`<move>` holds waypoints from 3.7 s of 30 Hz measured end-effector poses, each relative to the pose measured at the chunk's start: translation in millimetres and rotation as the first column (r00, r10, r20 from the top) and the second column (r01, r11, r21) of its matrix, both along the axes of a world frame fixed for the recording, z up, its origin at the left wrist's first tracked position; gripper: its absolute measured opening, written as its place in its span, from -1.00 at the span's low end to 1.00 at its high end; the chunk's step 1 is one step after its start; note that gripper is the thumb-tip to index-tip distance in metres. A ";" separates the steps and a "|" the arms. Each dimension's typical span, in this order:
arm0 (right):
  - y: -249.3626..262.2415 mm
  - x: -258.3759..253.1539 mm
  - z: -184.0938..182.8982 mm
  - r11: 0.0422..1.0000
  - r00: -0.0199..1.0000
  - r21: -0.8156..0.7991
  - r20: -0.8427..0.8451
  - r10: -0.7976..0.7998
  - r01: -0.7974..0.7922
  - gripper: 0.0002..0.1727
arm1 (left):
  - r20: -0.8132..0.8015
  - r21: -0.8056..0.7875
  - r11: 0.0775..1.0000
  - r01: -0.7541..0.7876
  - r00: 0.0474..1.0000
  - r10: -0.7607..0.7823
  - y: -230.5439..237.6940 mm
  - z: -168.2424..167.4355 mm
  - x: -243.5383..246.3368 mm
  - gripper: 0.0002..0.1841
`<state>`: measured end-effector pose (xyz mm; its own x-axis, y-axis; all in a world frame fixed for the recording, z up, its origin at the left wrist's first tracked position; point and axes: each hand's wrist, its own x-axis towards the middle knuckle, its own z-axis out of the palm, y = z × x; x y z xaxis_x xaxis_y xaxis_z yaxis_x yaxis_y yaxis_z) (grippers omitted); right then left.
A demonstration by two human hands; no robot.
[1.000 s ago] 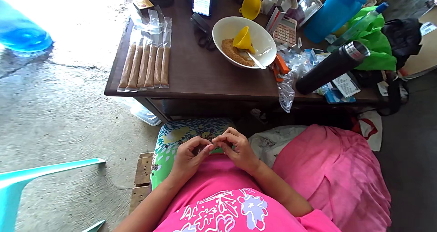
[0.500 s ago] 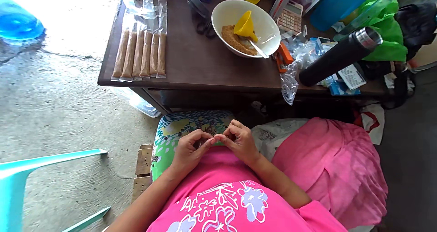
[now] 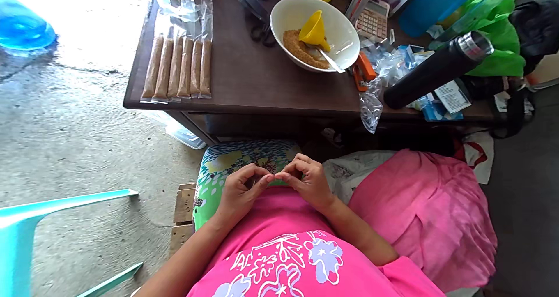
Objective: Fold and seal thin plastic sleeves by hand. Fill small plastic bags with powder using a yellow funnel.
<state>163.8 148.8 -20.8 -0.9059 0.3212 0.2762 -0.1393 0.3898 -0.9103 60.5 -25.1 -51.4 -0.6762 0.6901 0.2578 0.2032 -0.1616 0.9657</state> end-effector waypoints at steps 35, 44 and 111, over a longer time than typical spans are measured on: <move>1.2 -1.7 4.1 0.912 0.979 -0.407 0.157 0.133 -0.058 -0.73 | 0.001 0.015 1.000 -0.027 1.000 0.027 0.5 0.9 -1.4 -0.85; 0.5 2.6 -0.8 0.967 0.997 -0.251 0.070 -0.019 0.036 -0.83 | -0.005 0.012 1.000 -0.017 1.000 0.017 0.0 -1.2 -0.9 -0.84; 125.7 28.1 6.7 0.269 0.595 0.861 -0.048 -0.802 0.431 -0.15 | -0.138 -0.078 0.993 0.083 0.986 -0.093 1.7 -2.7 0.1 -0.79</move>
